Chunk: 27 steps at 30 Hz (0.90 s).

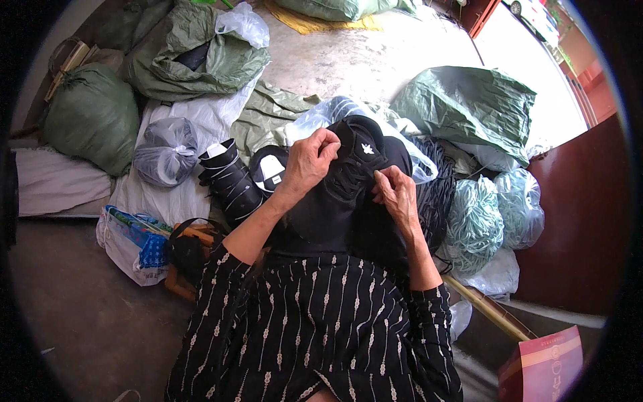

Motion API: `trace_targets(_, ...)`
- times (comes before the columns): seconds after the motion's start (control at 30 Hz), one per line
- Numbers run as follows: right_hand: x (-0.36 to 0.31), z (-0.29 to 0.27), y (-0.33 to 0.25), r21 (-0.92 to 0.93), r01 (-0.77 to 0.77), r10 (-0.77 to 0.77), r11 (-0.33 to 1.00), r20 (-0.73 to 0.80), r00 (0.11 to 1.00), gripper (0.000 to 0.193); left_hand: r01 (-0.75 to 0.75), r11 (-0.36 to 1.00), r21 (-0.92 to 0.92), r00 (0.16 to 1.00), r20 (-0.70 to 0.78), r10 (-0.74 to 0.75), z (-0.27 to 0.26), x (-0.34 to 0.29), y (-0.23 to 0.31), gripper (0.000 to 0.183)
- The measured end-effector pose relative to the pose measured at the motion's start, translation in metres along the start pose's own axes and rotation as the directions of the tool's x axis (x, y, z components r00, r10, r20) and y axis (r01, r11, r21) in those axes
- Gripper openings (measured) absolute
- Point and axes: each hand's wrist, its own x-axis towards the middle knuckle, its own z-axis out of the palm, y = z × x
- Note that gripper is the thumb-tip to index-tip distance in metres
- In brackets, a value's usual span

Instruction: The person is threading laces into a black shoe while sitting in a storage or manufacturing area.

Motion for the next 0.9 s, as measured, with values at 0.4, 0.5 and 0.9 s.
trace_targets(0.4,0.003,0.002,-0.006,-0.219,0.076,-0.085,0.973,-0.028,0.996,0.013,-0.794,0.206,0.572,0.582,0.615,0.532,-0.014,0.033,0.02,0.006)
trace_targets(0.5,0.005,-0.005,-0.012,-0.552,0.352,-0.496,0.756,-0.134,0.858,0.014,-0.847,0.28,0.452,0.527,0.642,0.557,-0.025,0.043,0.021,0.005)
trace_targets(0.9,0.039,-0.036,-0.006,-0.594,0.753,-0.501,0.284,0.577,0.644,0.022,-0.808,0.531,0.255,0.484,0.802,0.35,-0.029,0.058,0.015,0.008)
